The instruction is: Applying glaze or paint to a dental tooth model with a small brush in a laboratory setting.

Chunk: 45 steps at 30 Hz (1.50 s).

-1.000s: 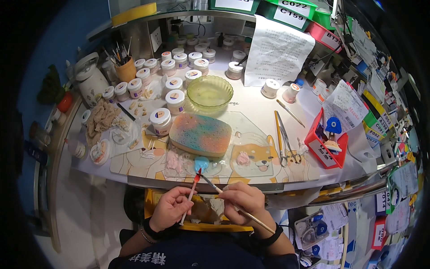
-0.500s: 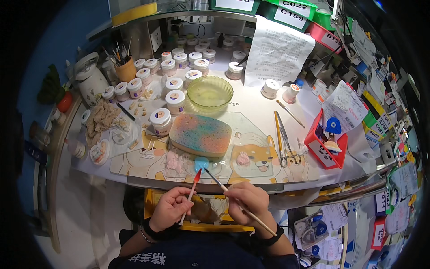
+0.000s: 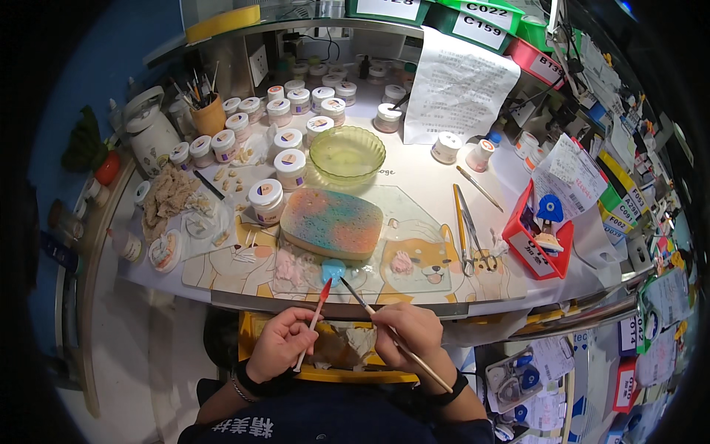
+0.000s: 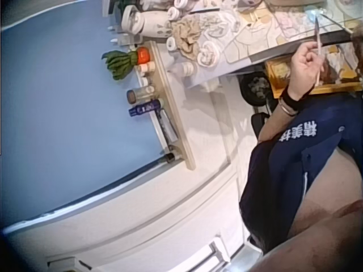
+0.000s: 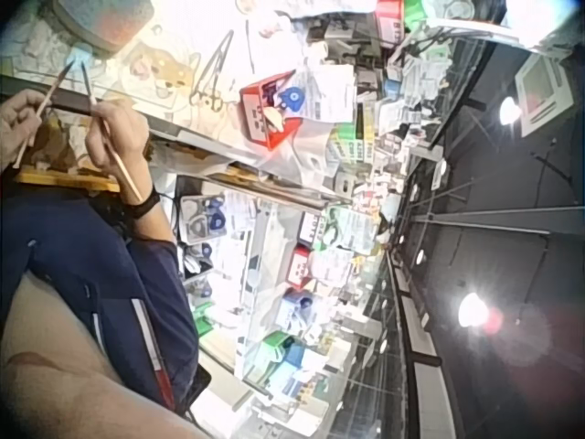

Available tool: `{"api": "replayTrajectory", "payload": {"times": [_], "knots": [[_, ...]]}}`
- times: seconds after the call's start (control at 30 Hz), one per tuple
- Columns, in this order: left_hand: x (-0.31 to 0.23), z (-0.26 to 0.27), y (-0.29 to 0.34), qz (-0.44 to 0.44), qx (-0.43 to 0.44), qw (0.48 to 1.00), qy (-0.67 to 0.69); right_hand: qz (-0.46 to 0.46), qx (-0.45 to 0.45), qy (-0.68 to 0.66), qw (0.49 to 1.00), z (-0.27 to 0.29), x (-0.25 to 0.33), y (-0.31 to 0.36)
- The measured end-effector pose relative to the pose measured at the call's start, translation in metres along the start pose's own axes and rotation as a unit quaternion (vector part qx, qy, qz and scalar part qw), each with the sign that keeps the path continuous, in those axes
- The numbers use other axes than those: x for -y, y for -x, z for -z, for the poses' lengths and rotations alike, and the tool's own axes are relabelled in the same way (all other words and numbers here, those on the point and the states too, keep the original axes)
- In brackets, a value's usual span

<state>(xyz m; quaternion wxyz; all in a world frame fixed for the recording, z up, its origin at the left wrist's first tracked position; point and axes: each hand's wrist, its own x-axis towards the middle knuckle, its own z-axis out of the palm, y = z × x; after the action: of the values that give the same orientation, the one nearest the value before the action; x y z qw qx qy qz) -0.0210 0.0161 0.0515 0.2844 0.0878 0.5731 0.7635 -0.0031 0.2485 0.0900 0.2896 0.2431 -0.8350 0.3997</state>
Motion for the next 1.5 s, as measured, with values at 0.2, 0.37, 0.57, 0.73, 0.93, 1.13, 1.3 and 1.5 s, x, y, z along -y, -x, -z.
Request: {"api": "replayTrajectory", "payload": {"times": [0.2, 0.37, 0.57, 0.73, 0.93, 1.13, 1.3, 1.5], "knots": [[-0.007, 0.001, 0.000, 0.026, 0.015, 0.999, 0.015, 0.039, 0.040, -0.046, 0.997, 0.001, 0.003, -0.005], [-0.006, 0.003, 0.001, 0.018, 0.018, 0.999, 0.021, -0.009, -0.025, -0.005, 1.000, -0.004, 0.004, -0.001], [-0.006, 0.005, 0.002, 0.015, 0.011, 0.999, 0.027, -0.032, -0.004, 0.016, 0.999, -0.004, -0.002, 0.006], [-0.006, 0.005, 0.002, 0.016, 0.013, 0.999, 0.034, -0.037, 0.008, 0.026, 0.999, -0.004, -0.003, 0.006], [-0.006, 0.006, 0.002, 0.014, 0.014, 0.999, 0.033, -0.044, 0.016, 0.016, 0.999, -0.004, -0.002, 0.004], [-0.006, 0.005, 0.003, 0.007, 0.034, 0.997, 0.065, 0.018, 0.006, 0.023, 1.000, -0.001, 0.001, 0.006], [-0.009, -0.003, -0.003, 0.011, 0.058, 0.997, 0.058, -0.014, 0.089, -0.110, 0.990, 0.000, 0.009, 0.007], [-0.009, -0.007, -0.005, 0.026, 0.031, 0.999, 0.012, -0.045, 0.053, -0.114, 0.991, 0.012, 0.016, 0.001]]}}
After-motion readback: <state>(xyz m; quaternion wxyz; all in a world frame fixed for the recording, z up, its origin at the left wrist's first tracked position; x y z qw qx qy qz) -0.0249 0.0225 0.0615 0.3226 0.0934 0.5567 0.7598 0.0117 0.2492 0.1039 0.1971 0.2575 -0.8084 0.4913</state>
